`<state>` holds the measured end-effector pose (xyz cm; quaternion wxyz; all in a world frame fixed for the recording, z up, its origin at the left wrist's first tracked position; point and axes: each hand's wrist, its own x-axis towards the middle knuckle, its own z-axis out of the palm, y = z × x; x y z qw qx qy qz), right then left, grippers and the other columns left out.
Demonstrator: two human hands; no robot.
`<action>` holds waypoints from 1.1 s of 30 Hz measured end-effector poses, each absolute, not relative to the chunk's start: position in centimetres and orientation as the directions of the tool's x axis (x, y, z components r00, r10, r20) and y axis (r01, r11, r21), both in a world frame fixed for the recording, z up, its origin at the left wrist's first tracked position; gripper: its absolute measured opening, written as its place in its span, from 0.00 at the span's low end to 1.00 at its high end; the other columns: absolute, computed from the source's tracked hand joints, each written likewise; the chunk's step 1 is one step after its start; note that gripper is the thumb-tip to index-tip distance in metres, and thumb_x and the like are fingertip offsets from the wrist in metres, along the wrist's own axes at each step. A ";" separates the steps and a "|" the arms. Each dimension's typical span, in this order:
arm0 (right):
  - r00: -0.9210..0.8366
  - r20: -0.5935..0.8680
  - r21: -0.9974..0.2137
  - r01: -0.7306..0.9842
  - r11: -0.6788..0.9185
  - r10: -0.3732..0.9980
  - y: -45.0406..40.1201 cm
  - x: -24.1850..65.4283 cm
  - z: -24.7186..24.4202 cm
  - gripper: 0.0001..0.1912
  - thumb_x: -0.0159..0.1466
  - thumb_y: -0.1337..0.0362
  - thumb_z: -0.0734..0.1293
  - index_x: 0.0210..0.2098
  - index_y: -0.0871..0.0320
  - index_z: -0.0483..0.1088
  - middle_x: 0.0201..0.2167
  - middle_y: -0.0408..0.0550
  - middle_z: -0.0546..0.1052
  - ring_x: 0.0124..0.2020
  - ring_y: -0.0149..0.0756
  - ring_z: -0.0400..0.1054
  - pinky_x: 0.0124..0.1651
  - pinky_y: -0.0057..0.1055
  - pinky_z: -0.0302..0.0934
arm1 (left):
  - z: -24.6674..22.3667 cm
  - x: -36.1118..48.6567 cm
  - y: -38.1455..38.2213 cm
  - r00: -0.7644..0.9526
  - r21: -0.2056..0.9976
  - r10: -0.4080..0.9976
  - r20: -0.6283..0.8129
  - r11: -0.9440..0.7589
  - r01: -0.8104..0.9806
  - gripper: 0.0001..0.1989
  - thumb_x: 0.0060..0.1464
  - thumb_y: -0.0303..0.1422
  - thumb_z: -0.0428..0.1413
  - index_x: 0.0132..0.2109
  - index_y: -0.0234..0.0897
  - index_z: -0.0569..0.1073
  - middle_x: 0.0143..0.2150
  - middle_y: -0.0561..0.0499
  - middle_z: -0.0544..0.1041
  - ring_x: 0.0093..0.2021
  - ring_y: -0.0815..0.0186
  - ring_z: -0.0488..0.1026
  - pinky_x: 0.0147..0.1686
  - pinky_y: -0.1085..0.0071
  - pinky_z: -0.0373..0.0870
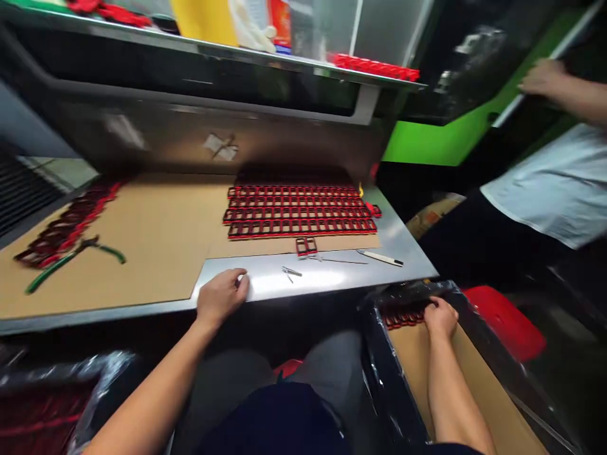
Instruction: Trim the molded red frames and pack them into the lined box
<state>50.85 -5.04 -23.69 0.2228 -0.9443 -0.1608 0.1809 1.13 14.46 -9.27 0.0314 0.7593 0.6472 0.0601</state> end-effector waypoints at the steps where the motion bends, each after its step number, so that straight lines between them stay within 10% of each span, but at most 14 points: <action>1: 0.894 -0.241 -0.503 0.218 -0.836 0.378 -4.6 49.8 -23.2 0.27 0.62 0.67 0.57 0.57 0.66 0.73 0.55 0.58 0.70 0.56 0.35 0.61 0.67 0.34 0.51 | -9.5 1.0 14.6 0.159 0.117 0.984 0.075 -0.167 0.979 0.22 0.62 0.39 0.45 0.50 0.34 0.79 0.42 0.48 0.79 0.47 0.61 0.75 0.41 0.70 0.62; 5: 0.847 -0.065 -0.657 0.361 -0.661 0.527 -2.9 42.7 -20.6 0.23 0.63 0.56 0.62 0.53 0.57 0.75 0.51 0.46 0.74 0.51 0.23 0.65 0.61 0.20 0.56 | -10.1 0.7 14.6 0.204 0.104 0.969 0.137 -0.219 0.970 0.22 0.61 0.39 0.44 0.47 0.35 0.80 0.38 0.48 0.79 0.43 0.62 0.76 0.38 0.69 0.62; 10: 0.329 0.483 -0.622 0.781 0.053 0.812 3.9 32.3 -15.7 0.17 0.66 0.58 0.60 0.44 0.58 0.78 0.42 0.41 0.76 0.48 0.14 0.64 0.58 0.14 0.57 | -10.3 0.4 14.4 0.248 0.136 0.952 0.181 -0.274 0.952 0.22 0.61 0.39 0.44 0.46 0.34 0.80 0.36 0.48 0.78 0.41 0.62 0.75 0.35 0.68 0.59; 17: 0.231 -0.174 -0.618 0.732 -0.288 0.957 14.2 25.7 -9.9 0.25 0.63 0.52 0.63 0.58 0.49 0.71 0.61 0.47 0.62 0.67 0.38 0.46 0.71 0.44 0.53 | -10.7 -0.1 14.4 0.292 0.177 0.916 0.276 -0.347 0.921 0.18 0.61 0.37 0.47 0.44 0.35 0.80 0.32 0.51 0.77 0.37 0.65 0.75 0.34 0.70 0.60; 33: 0.217 -0.282 -0.521 0.784 -0.339 0.935 15.8 25.0 -9.8 0.23 0.64 0.51 0.57 0.52 0.48 0.74 0.55 0.46 0.68 0.63 0.37 0.54 0.67 0.43 0.58 | -11.2 -0.7 14.7 0.422 0.067 0.760 0.494 -0.517 0.853 0.11 0.63 0.34 0.51 0.42 0.35 0.78 0.31 0.55 0.76 0.31 0.67 0.74 0.30 0.68 0.62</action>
